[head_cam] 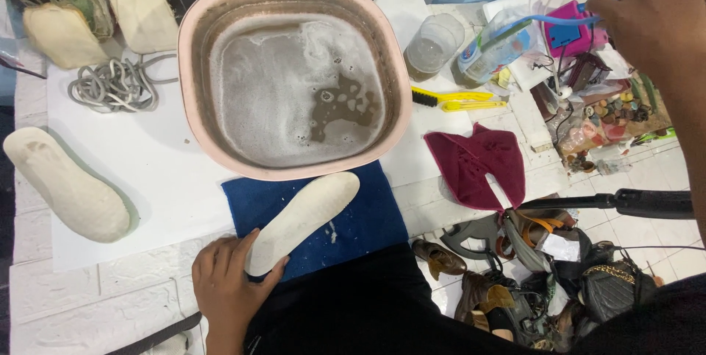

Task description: The person scrubs a white shoe insole with a green brush and a blue brush, dipping the brushes into a basin of soapy water. They wipe the insole with a maroon cloth and repeat the scrubbing process on both sides of the insole.

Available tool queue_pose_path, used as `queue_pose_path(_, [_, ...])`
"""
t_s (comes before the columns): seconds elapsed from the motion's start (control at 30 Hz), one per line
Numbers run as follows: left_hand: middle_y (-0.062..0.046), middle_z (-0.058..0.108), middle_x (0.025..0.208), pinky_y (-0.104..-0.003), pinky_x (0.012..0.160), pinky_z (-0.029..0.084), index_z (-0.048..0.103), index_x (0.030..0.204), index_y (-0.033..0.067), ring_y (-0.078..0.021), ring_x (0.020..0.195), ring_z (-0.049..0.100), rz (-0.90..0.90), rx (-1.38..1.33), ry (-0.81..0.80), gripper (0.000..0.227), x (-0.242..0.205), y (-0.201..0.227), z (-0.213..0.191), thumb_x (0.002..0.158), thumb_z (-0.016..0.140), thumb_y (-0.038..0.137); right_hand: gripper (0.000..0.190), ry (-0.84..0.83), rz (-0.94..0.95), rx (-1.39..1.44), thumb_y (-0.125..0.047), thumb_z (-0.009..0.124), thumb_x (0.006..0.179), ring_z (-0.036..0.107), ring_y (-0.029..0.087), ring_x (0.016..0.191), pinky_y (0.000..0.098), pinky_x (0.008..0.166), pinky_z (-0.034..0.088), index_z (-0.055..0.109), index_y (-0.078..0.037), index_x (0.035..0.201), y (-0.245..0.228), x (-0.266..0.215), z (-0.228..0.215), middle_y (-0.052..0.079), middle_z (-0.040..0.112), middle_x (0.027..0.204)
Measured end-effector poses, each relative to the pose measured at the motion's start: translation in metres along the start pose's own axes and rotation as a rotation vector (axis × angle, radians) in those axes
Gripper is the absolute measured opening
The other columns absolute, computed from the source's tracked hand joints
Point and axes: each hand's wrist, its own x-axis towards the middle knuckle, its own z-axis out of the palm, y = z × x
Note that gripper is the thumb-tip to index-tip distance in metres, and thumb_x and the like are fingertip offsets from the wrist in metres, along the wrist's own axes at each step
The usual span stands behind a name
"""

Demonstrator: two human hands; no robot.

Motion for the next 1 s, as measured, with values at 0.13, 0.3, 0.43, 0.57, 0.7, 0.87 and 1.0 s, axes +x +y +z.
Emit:
queue_pose_path(0.13, [-0.002, 0.070, 0.100, -0.039, 0.091, 0.049, 0.071, 0.117, 0.0195, -0.0236, 0.101, 0.064, 0.010, -0.021, 0.019, 0.058, 0.002, 0.000, 0.001, 0.077, 0.084, 0.059, 0.026, -0.160, -0.044, -0.035, -0.052, 0.057, 0.116, 0.059, 0.011, 0.122, 0.0352, 0.107, 0.040, 0.061, -0.062, 0.140, -0.011, -0.002, -0.018, -0.017, 0.065, 0.131])
queue_pose_path(0.3, [-0.003, 0.071, 0.102, -0.040, 0.089, 0.050, 0.072, 0.117, 0.0191, -0.0245, 0.101, 0.065, 0.004, -0.030, 0.038, 0.057, 0.001, 0.001, -0.001, 0.077, 0.083, 0.058, 0.013, -0.087, -0.002, 0.006, -0.053, 0.064, 0.105, 0.062, 0.007, 0.108, 0.0277, 0.097, 0.040, 0.066, -0.043, 0.114, -0.012, -0.006, -0.037, -0.019, 0.067, 0.106])
queue_pose_path(0.43, [-0.002, 0.071, 0.104, -0.039, 0.089, 0.051, 0.073, 0.117, 0.0195, -0.0243, 0.103, 0.065, -0.003, -0.017, 0.033, 0.058, -0.002, 0.000, 0.000, 0.076, 0.083, 0.059, 0.011, -0.084, 0.082, -0.055, -0.041, 0.064, 0.110, 0.057, 0.007, 0.098, 0.0303, 0.095, 0.036, 0.067, -0.044, 0.119, -0.020, -0.030, -0.026, -0.017, 0.065, 0.098])
queue_pose_path(0.57, [-0.001, 0.071, 0.103, -0.039, 0.090, 0.051, 0.072, 0.117, 0.0196, -0.0231, 0.103, 0.065, -0.010, -0.015, 0.046, 0.058, -0.002, 0.000, 0.001, 0.077, 0.082, 0.061, 0.044, -0.205, 0.088, -0.025, -0.075, 0.048, 0.109, 0.067, 0.009, 0.107, 0.0323, 0.093, 0.042, 0.067, -0.046, 0.137, -0.021, -0.035, -0.045, -0.017, 0.074, 0.113])
queue_pose_path(0.7, [-0.001, 0.071, 0.102, -0.040, 0.090, 0.051, 0.073, 0.116, 0.0205, -0.0230, 0.101, 0.065, -0.012, -0.015, 0.057, 0.059, -0.005, -0.001, 0.003, 0.076, 0.081, 0.063, 0.026, -0.152, 0.100, 0.004, -0.073, 0.049, 0.120, 0.064, 0.012, 0.103, 0.0345, 0.096, 0.039, 0.064, -0.052, 0.120, -0.019, -0.044, -0.044, -0.018, 0.068, 0.106])
queue_pose_path(0.87, [-0.001, 0.069, 0.101, -0.040, 0.089, 0.052, 0.073, 0.117, 0.0196, -0.0229, 0.100, 0.064, 0.005, -0.009, 0.068, 0.061, -0.009, 0.000, 0.001, 0.076, 0.081, 0.064, 0.031, -0.159, 0.221, 0.102, -0.074, 0.063, 0.120, 0.073, 0.012, 0.102, 0.0380, 0.110, 0.055, 0.073, -0.044, 0.121, -0.028, -0.045, -0.051, -0.012, 0.073, 0.099])
queue_pose_path(1.0, [-0.002, 0.070, 0.101, -0.039, 0.087, 0.052, 0.073, 0.115, 0.0189, -0.0233, 0.099, 0.065, 0.025, -0.023, 0.091, 0.058, -0.002, -0.002, 0.002, 0.077, 0.080, 0.062, 0.021, -0.144, 0.197, 0.013, -0.065, 0.064, 0.120, 0.053, 0.009, 0.088, 0.0317, 0.088, 0.036, 0.064, -0.050, 0.106, -0.043, -0.050, -0.031, -0.020, 0.062, 0.090])
